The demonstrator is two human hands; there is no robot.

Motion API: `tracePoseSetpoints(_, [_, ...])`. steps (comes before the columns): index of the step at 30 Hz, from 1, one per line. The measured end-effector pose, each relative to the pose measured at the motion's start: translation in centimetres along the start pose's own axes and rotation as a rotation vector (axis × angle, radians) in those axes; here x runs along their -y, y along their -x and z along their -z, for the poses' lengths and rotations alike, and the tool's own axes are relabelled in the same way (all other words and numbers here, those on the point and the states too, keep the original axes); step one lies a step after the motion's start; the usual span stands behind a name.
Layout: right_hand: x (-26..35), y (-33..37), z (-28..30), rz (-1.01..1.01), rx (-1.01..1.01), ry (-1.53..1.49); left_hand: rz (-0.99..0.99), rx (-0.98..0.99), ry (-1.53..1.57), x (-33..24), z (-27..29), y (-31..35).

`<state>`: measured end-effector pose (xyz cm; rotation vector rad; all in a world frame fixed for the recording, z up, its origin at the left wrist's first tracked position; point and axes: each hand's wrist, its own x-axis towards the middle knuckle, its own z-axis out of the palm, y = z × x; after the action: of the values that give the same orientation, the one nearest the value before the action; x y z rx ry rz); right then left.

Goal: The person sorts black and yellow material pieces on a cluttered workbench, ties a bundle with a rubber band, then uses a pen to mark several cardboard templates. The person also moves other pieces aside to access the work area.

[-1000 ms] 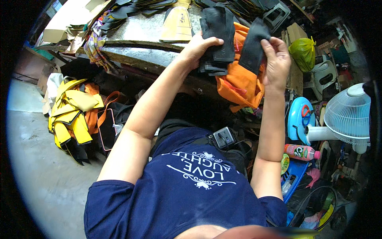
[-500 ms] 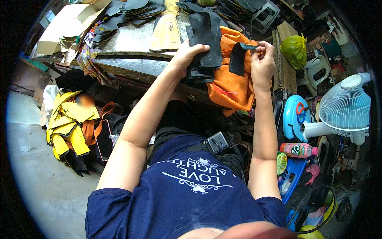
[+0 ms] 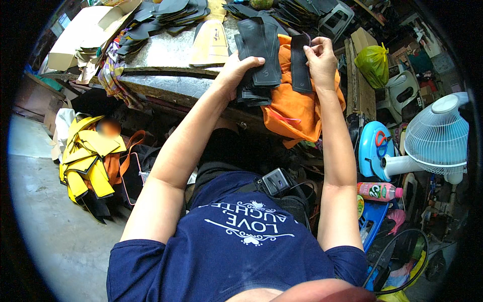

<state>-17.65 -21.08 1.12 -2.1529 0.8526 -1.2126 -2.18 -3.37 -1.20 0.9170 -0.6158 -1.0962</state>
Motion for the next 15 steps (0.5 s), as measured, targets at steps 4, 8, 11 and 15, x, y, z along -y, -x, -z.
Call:
tracePoseSetpoints(4, [-1.4,1.0,-0.1,0.359,0.044,0.392,0.036,-0.006,-0.013,-0.1,0.0,0.0])
tracePoseSetpoints(8, [-3.1,1.0,-1.2,0.228,0.267,0.463,0.031,-0.009,-0.004,-0.1,0.2,-0.3])
tracePoseSetpoints(11, [-3.5,-0.1,0.3,-0.183,0.273,-0.146,0.088,-0.063,0.147,0.3,0.2,-0.4])
tracePoseSetpoints(15, [-2.1,-0.8,3.6,-0.251,0.097,-0.375,0.137,-0.094,0.213,0.6,0.3,-0.6])
